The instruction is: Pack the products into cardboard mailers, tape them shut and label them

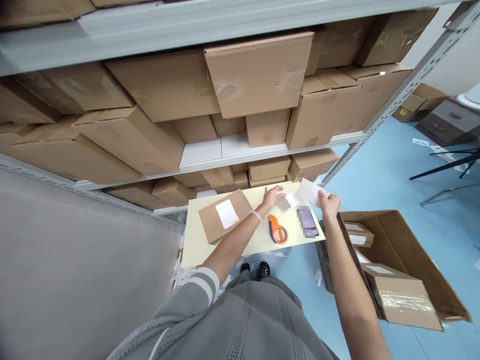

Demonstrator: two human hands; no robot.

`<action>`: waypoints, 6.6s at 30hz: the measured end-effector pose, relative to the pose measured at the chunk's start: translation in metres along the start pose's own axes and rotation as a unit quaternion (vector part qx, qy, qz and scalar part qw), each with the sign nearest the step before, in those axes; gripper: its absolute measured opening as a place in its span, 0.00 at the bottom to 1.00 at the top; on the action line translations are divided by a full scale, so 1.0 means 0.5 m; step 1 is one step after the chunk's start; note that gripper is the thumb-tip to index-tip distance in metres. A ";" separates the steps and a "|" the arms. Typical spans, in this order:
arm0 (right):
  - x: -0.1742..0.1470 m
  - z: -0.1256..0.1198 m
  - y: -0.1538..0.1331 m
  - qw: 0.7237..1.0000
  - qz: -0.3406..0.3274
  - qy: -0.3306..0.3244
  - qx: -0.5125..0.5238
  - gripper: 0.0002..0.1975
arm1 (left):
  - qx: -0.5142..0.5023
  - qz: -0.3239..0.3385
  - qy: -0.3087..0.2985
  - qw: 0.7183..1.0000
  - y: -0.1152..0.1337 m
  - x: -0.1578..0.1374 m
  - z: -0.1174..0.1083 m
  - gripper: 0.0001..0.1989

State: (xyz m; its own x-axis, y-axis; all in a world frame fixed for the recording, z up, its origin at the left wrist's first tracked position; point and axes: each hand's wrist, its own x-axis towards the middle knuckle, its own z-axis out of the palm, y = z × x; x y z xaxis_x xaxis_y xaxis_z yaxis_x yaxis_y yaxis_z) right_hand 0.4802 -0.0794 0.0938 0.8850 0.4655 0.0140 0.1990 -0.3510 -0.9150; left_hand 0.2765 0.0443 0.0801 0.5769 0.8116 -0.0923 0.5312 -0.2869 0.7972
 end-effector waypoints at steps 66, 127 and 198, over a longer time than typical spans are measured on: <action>-0.683 0.149 -0.501 0.881 -0.381 -0.199 0.196 0.09 | -0.372 0.101 0.391 0.836 0.097 -0.638 -0.495 0.11; -0.738 0.101 -0.541 0.834 -0.438 -0.290 0.170 0.15 | -0.438 0.082 0.368 0.816 0.105 -0.677 -0.484 0.13; -0.658 0.063 -0.573 0.774 -0.226 -0.552 0.212 0.14 | -0.401 0.063 0.365 0.838 0.091 -0.716 -0.529 0.19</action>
State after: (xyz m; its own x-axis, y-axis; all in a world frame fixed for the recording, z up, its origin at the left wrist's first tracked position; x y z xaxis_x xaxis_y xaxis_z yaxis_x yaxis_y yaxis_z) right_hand 0.1188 -0.1063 0.3385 -0.1797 0.9561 0.2313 0.0204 0.2387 -0.9709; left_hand -0.0699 -0.1246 0.3074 -0.0928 0.9796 0.1780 -0.2624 -0.1965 0.9447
